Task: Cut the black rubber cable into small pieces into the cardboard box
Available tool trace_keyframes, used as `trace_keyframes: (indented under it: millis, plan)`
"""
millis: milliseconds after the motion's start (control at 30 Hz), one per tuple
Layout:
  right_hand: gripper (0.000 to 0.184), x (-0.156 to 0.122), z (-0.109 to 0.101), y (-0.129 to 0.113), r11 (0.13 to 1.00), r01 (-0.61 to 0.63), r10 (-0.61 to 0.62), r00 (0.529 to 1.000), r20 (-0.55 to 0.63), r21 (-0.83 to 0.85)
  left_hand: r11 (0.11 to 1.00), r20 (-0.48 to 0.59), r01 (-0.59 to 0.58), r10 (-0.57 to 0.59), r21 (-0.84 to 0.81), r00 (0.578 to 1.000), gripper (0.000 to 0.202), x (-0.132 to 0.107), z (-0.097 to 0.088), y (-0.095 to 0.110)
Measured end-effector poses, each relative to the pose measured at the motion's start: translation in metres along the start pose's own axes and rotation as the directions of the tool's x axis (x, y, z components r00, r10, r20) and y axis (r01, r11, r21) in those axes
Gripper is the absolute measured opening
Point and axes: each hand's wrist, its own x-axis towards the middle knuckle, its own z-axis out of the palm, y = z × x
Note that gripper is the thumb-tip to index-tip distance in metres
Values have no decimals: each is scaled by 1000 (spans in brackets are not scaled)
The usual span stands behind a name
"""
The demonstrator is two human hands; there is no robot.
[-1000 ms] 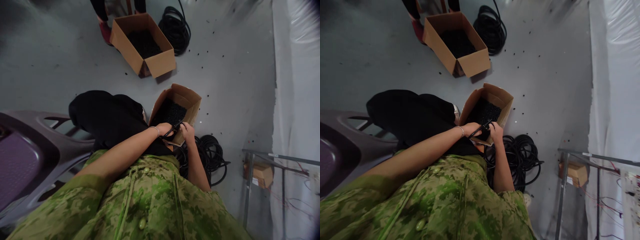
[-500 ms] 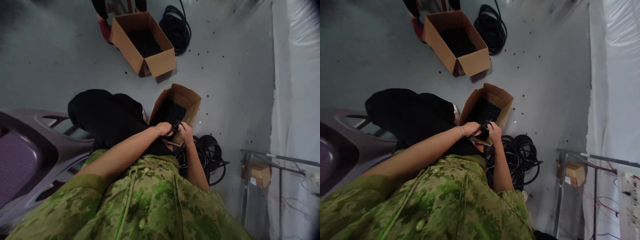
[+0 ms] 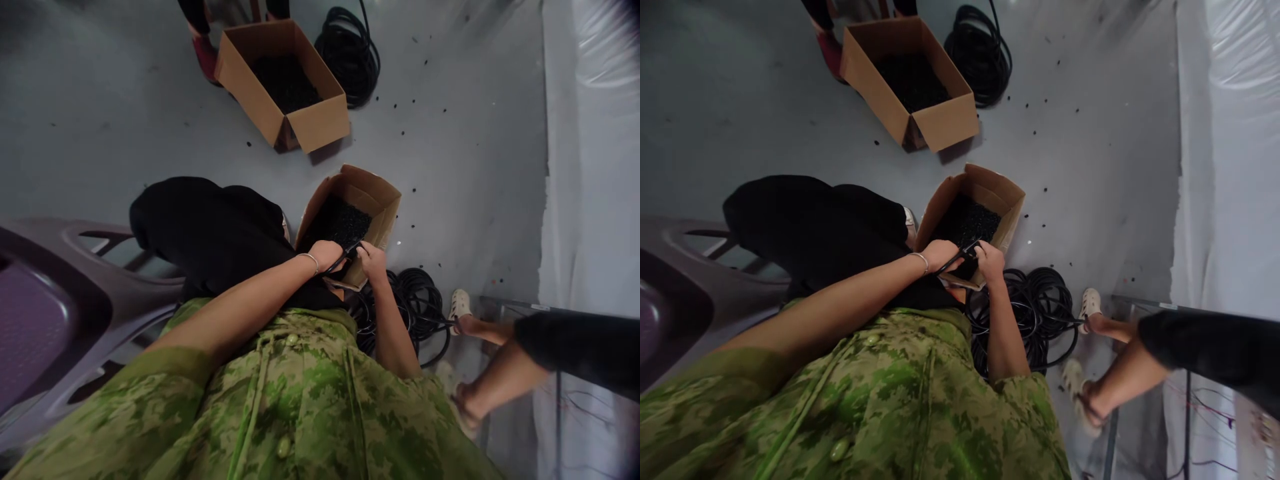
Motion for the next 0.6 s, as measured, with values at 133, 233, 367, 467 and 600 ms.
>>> trace_keyframes:
  millis: [133,233,367,467,600]
  plan:
    - [35,1,2,-4,997,-39,38,999,-18,-64,999,-14,10,-11,-39,1000,43,-1,-1,1]
    - [36,0,6,-6,991,-88,85,996,-34,-98,999,-17,23,-23,-38,1000,44,-1,-1,1]
    - [35,-4,11,-10,989,-91,89,996,-21,-120,998,34,54,-53,-40,998,47,1,0,0]
    - [33,-7,12,-14,990,-21,25,999,22,-136,996,93,56,-50,-64,994,46,0,-1,-1]
    - [32,-8,10,-16,987,32,-22,998,65,-158,996,129,67,-58,-65,990,44,-2,-4,-1]
